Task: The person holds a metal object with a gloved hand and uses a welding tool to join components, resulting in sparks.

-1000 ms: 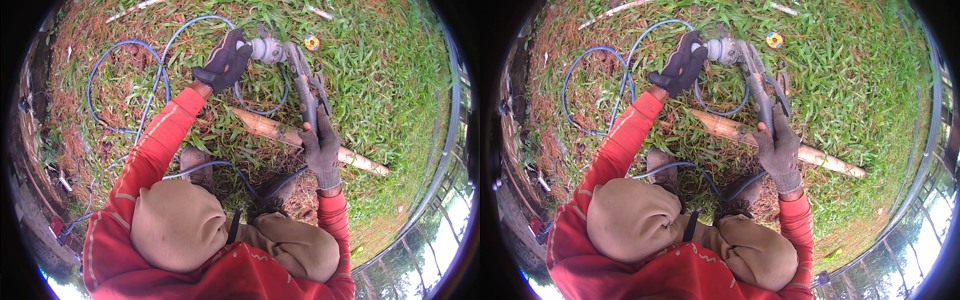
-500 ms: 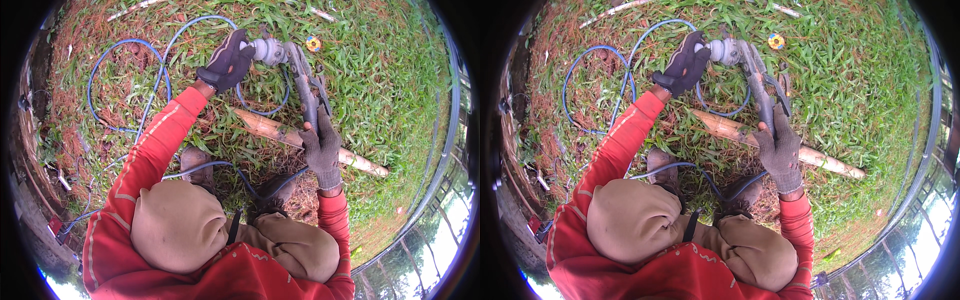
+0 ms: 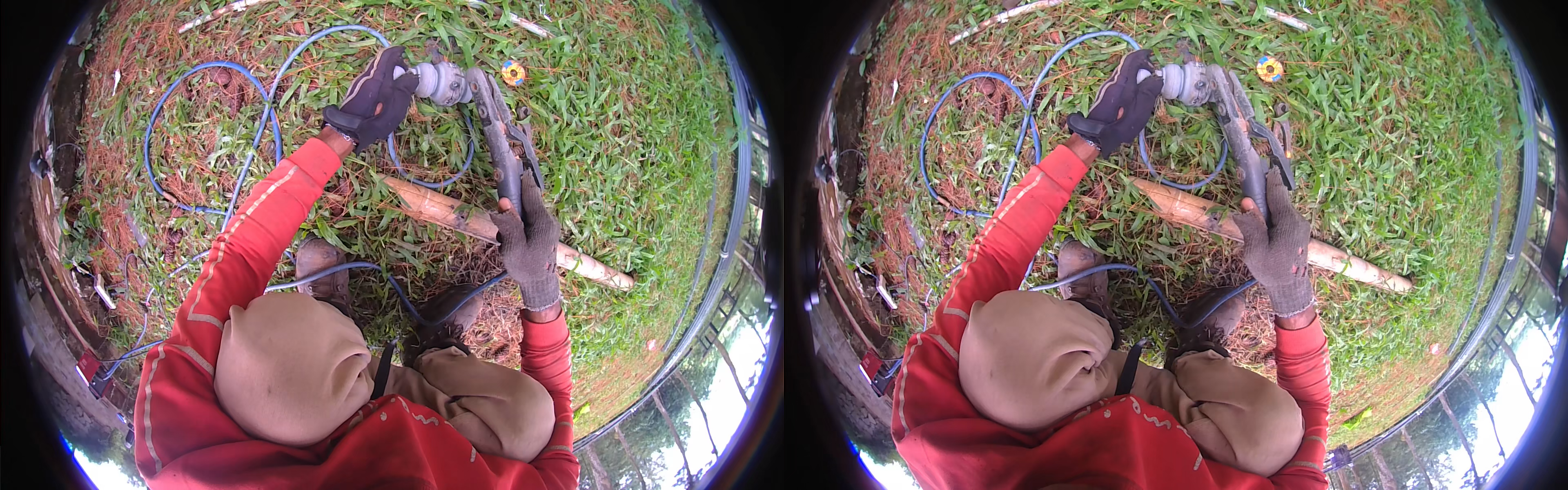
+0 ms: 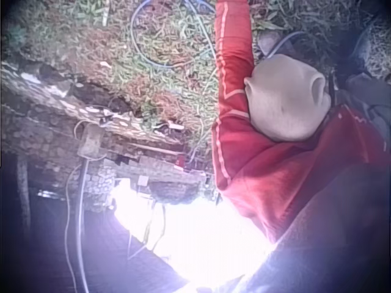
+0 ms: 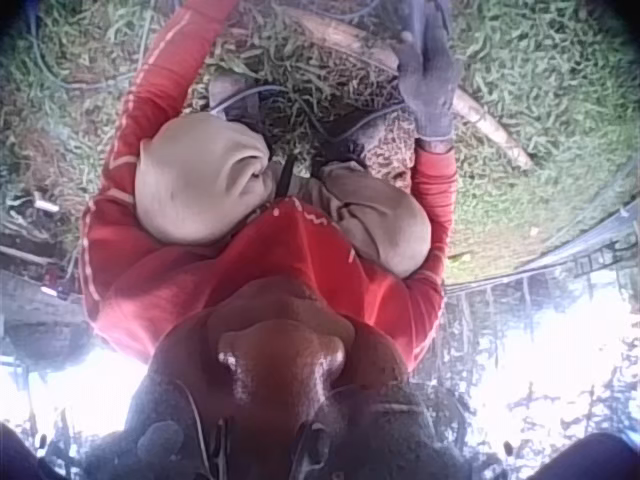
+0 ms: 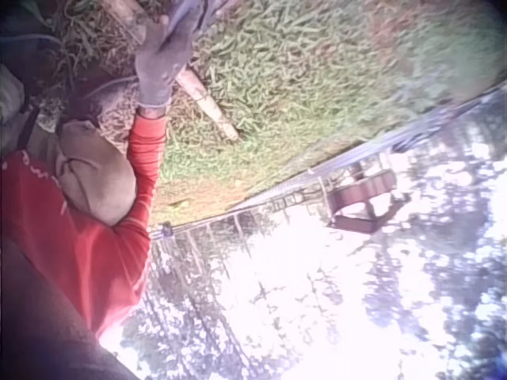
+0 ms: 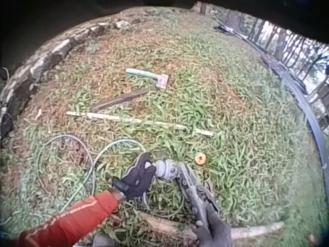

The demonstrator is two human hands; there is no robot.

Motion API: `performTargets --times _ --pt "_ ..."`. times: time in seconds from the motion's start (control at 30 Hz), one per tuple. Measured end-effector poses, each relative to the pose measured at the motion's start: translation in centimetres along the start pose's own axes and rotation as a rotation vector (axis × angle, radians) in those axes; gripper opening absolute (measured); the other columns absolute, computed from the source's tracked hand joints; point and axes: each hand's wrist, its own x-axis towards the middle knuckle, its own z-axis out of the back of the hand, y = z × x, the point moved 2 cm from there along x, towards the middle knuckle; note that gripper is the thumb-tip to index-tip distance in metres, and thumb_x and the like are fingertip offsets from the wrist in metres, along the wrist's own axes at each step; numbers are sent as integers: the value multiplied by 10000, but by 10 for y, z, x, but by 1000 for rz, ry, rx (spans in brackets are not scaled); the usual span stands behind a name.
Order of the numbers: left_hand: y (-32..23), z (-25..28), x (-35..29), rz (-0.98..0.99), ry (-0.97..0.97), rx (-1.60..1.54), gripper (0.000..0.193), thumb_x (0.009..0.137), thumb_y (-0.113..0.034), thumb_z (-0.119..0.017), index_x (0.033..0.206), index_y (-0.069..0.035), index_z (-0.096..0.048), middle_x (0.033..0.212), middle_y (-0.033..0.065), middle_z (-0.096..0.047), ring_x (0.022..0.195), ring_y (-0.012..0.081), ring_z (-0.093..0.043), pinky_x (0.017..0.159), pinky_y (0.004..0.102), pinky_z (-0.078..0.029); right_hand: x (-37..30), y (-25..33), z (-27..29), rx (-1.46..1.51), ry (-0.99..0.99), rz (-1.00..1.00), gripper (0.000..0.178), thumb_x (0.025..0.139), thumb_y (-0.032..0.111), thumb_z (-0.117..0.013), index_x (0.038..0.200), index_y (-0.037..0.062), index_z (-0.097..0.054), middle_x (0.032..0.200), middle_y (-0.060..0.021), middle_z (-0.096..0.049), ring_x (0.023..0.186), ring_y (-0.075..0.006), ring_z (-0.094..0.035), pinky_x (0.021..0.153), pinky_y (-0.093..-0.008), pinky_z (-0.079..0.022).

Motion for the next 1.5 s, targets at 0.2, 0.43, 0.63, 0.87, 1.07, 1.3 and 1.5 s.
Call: performTargets --times 0.2,0.43,0.63,0.87,1.07,1.3,1.5 --pt "-1 0 4 37 17 -8 543 1158 -340 -601 1567 -8 -468 1148 187 -726 1004 328 -744 892 465 -575 -1 -2 0 78 -49 18 662 1004 150 -752 1577 -119 -556 1132 -319 -783 991 -312 -819 891 -397 -619" --pt "38 -10 5 40 47 -37 559 1154 -325 -603 1588 -6 -453 1179 192 -730 1051 323 -748 908 464 -576 3 0 5 21 6 -6 665 1006 148 -763 1581 -114 -555 1160 -327 -780 1011 -307 -818 899 -400 -617" --pt "5 -8 5 4 26 -71 523 1165 -325 -607 1563 -23 -453 1107 164 -697 949 296 -708 849 461 -558 -5 -12 5 31 -94 15 677 1017 137 -753 1596 -136 -531 1197 -304 -782 1030 -293 -809 921 -394 -611" --pt "3 1 2 -13 16 -77 520 1164 -333 -596 1558 -23 -458 1114 179 -699 945 308 -718 853 469 -563 0 -6 -1 58 -26 -11 686 994 133 -756 1584 -141 -537 1274 -344 -767 1143 -317 -805 980 -404 -603" --pt "-3 1 2 58 24 -96 513 1160 -322 -599 1551 -16 -469 1122 190 -700 967 328 -723 869 471 -565 -1 -12 -2 2 -22 14 668 1000 140 -761 1561 -154 -550 1265 -349 -772 1149 -350 -811 990 -405 -607" --pt "0 -1 2 29 20 -56 515 1163 -336 -594 1543 -10 -479 1116 188 -706 974 320 -727 867 468 -566 -1 -13 -4 34 -23 -15 648 1003 132 -772 1539 -167 -564 1254 -357 -773 1135 -357 -818 976 -408 -615" --pt "42 -14 7 21 16 -178 568 1151 -300 -630 1592 13 -456 1205 218 -713 1014 340 -741 864 465 -603 1 -12 -8 5 -24 55 626 1037 167 -754 1542 -156 -571 1255 -354 -771 1077 -361 -833 916 -414 -629"
